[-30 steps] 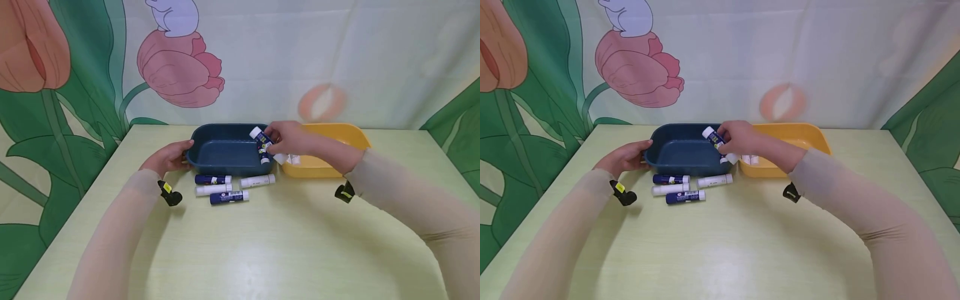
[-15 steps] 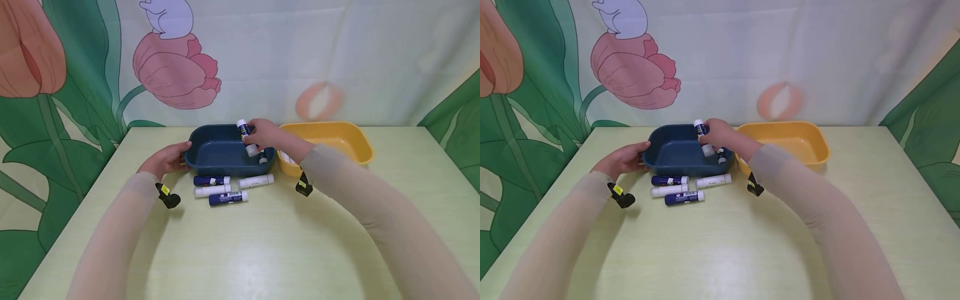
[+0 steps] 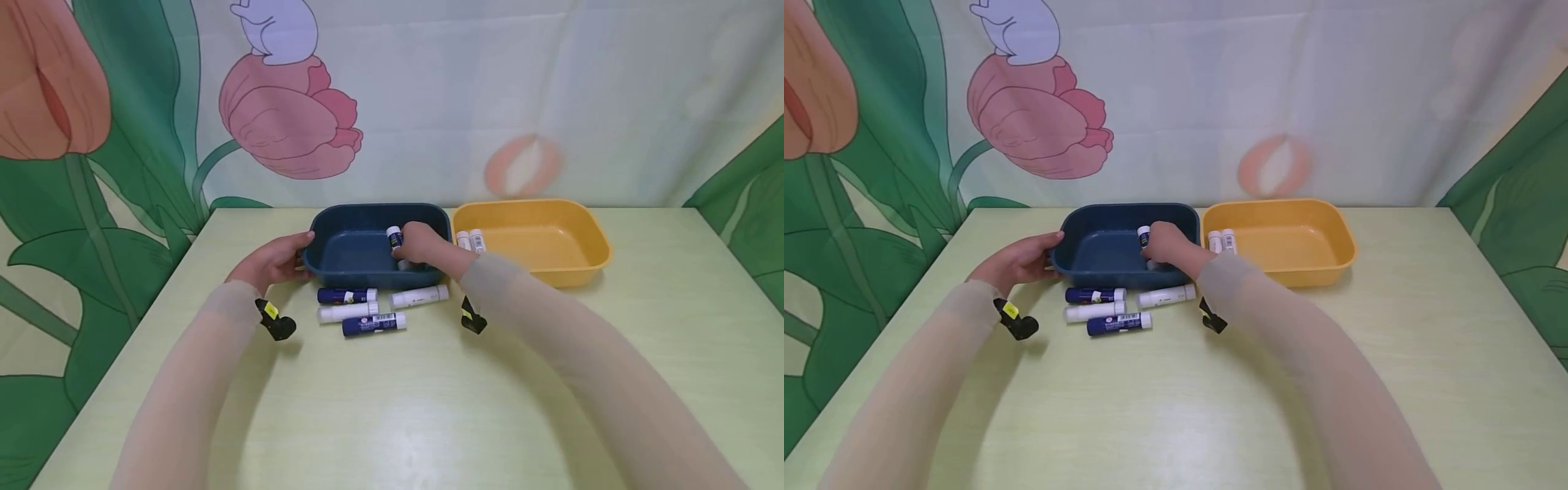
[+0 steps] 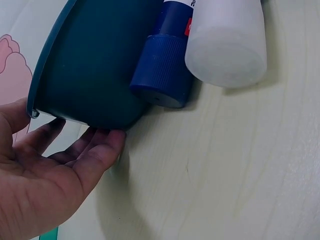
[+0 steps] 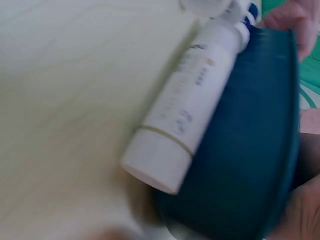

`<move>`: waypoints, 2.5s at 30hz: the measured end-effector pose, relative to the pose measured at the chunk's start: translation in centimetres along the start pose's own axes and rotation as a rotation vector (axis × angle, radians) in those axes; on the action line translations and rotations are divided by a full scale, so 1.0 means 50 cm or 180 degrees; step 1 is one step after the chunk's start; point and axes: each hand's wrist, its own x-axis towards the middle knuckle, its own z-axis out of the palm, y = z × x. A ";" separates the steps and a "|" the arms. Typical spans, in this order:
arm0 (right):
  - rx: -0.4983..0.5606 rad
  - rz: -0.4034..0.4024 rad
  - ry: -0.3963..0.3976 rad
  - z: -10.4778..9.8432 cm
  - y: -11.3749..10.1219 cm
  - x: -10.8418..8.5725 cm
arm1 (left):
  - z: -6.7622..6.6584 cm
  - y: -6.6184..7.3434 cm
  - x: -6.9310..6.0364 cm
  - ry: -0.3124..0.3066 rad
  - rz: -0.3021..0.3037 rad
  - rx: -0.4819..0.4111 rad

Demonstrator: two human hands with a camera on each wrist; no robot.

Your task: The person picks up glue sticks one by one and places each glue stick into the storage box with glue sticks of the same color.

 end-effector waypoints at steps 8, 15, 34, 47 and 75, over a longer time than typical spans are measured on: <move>-0.0356 -0.0110 0.0057 0.022 -0.011 0.005 | 0.000 0.002 -0.003 -0.0025 0.0016 -0.0030; -0.0519 -0.0195 -0.0019 0.030 -0.014 0.008 | 0.000 -0.001 -0.001 -0.0013 -0.0037 -0.0075; -0.1742 -0.0028 0.0244 0.052 0.007 0.062 | 0.001 0.003 0.004 0.0052 -0.0070 -0.0067; -0.0164 -0.0316 0.0528 -0.126 -0.005 -0.083 | 0.005 0.004 0.003 0.0036 -0.0076 -0.0062; 0.0002 -0.1287 0.0878 -0.047 0.065 -0.326 | -0.001 0.003 -0.003 0.0016 -0.0045 -0.0034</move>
